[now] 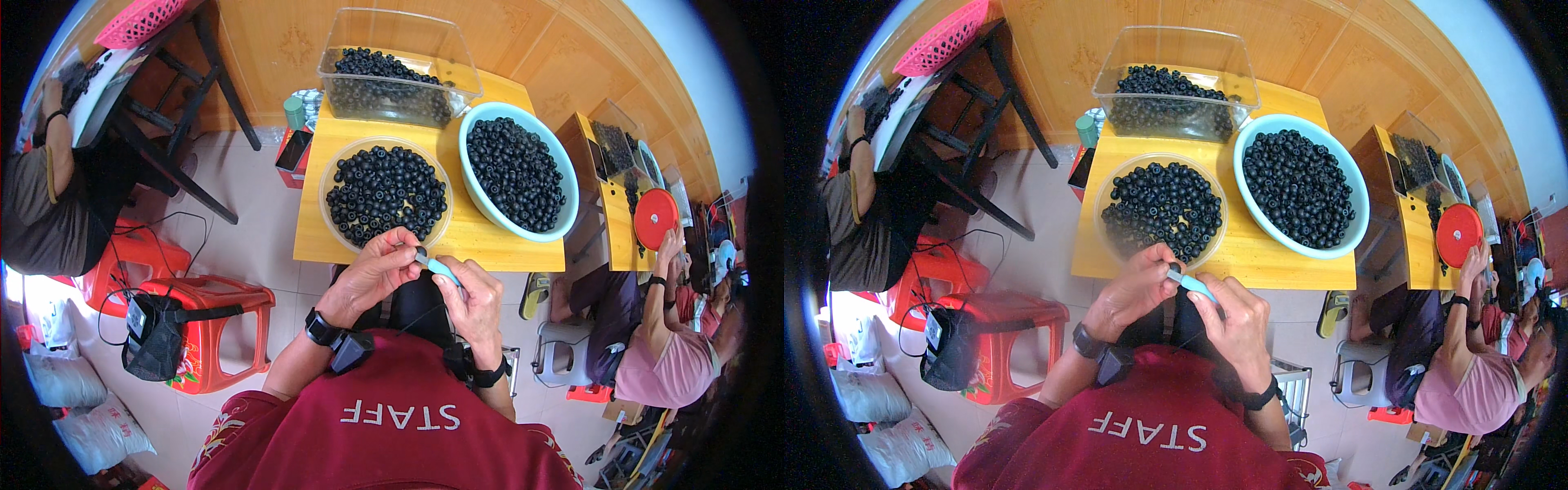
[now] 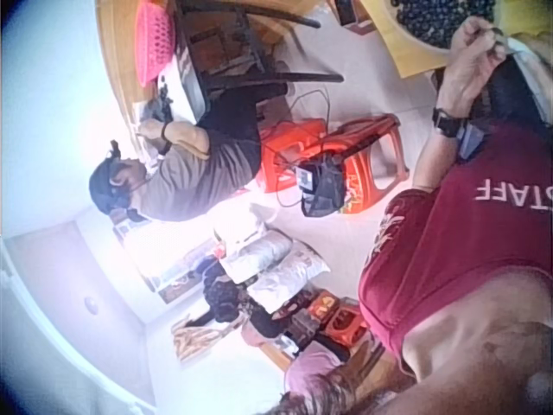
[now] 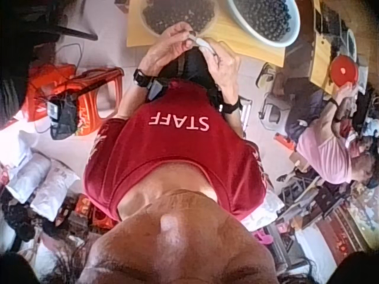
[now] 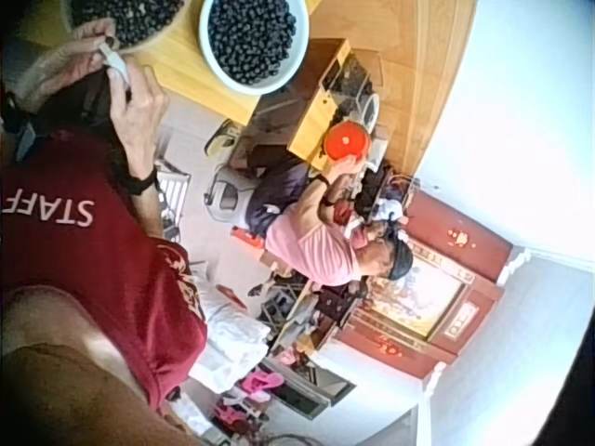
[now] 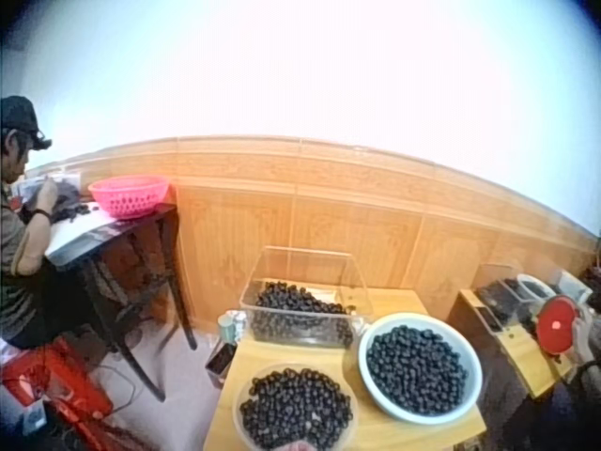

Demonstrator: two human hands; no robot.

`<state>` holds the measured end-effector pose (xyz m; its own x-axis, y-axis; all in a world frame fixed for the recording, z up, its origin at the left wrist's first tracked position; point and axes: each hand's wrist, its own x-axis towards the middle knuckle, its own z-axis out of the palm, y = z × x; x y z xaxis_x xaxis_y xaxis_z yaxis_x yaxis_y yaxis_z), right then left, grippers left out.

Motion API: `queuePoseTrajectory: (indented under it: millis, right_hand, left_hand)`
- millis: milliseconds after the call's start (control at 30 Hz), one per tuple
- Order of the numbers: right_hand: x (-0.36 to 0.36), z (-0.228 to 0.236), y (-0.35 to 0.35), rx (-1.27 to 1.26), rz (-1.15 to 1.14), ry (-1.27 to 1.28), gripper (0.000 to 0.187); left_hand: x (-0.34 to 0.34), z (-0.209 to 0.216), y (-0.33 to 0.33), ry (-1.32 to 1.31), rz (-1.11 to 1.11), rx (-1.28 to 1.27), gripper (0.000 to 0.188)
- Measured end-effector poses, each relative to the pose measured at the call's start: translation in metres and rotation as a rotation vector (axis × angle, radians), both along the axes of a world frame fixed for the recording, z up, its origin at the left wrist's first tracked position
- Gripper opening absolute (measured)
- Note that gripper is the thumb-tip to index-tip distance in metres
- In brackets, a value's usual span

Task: Manually sort and inspect small dark berries or fruit from one container to another using a small pick tool.

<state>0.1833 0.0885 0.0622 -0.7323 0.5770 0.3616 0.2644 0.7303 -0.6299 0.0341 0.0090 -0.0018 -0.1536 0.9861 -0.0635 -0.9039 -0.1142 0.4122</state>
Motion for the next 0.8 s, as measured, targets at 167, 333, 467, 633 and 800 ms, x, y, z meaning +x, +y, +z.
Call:
queuePoseTrajectory:
  millis: [167,333,467,633,800]
  right_hand:
    - [0.0,-0.011,0.004,0.013,-0.005,0.012,0.016]
    - [0.018,-0.044,0.036,-0.008,-0.243,-0.042,0.02]
    - [0.018,-0.026,0.029,-0.232,-0.204,-0.044,0.02]
    - [0.01,-0.014,0.013,-0.7,-0.007,0.229,0.032]
    - [-0.001,-0.002,0.009,-0.732,0.151,0.2,0.025]
  left_hand:
    - [0.0,-0.002,0.0,0.0,0.011,-0.036,0.009]
    - [0.006,0.031,-0.015,0.078,-0.1,0.06,0.01]
    - [0.005,0.016,-0.008,0.005,-0.064,0.022,0.01]
    - [0.007,0.013,-0.003,-0.04,-0.129,0.013,0.016]
    - [0.009,0.008,-0.001,0.128,-0.115,-0.038,0.023]
